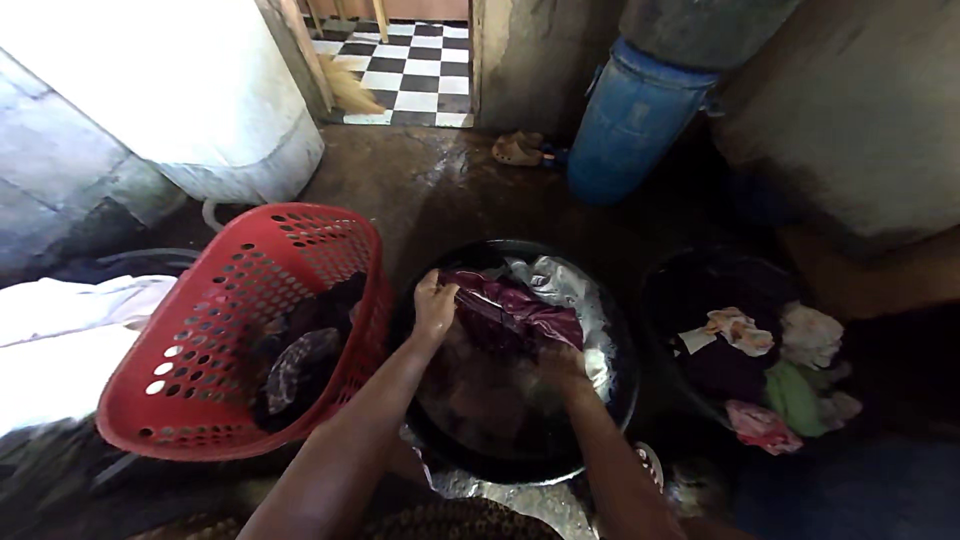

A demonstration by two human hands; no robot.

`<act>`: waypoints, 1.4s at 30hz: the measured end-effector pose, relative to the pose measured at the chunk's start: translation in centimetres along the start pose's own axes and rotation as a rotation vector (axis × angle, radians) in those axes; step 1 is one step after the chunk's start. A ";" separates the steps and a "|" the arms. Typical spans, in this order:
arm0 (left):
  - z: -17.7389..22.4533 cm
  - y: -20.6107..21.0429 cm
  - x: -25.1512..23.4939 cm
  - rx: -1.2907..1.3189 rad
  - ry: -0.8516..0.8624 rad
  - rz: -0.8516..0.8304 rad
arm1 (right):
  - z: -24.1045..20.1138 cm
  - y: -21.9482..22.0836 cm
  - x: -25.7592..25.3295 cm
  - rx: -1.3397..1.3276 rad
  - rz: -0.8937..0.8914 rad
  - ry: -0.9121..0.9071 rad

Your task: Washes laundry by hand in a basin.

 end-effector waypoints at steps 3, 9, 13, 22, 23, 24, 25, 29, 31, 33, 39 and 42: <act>-1.1 -0.3 -1.3 -0.006 -0.108 0.030 | -1.6 1.8 -0.8 -0.030 -0.049 -0.077; -1.9 -3.1 -3.6 -0.453 -0.168 0.125 | -2.1 -4.9 1.7 -0.618 0.370 -0.487; -0.7 -5.6 -3.8 -0.483 -0.149 0.261 | -0.1 -10.5 5.0 -0.251 0.683 -0.470; -1.5 0.9 -1.6 -0.795 0.106 -0.310 | 3.3 -5.6 1.3 -0.124 0.176 0.185; -2.4 1.6 -1.5 -0.781 0.035 -0.422 | 3.8 -5.5 1.1 -0.218 0.213 0.171; -3.1 2.1 -1.3 -0.726 -0.034 -0.492 | 4.1 -5.5 0.8 -0.326 0.258 0.135; -3.9 2.5 -1.1 -0.664 -0.105 -0.521 | 4.2 -5.4 0.7 -0.434 0.295 0.086; -3.8 5.5 1.2 -0.567 -0.064 -0.612 | 1.5 -3.2 -0.2 -0.569 0.247 -0.080; -2.7 7.8 3.8 -0.639 0.211 -0.708 | -1.0 -1.8 -0.5 -0.530 0.292 -0.200; -0.6 9.1 6.7 -0.655 0.560 -0.688 | -2.6 -1.8 0.3 -0.551 0.440 -0.336; 5.8 3.6 5.7 -0.130 0.877 -0.233 | 1.7 -9.7 5.1 -0.969 0.992 -0.351; 4.8 0.5 1.9 -0.124 0.622 -0.083 | 4.5 -13.3 8.3 -0.986 1.288 -0.403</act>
Point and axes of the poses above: each hand's wrist, its own x-axis away from the middle knuckle, its own y-axis out of the palm, z = x × y, the point moved 7 cm from there along -x, towards the middle knuckle, and after that the axes turned 6 degrees about -y, right-handed, at the moved point
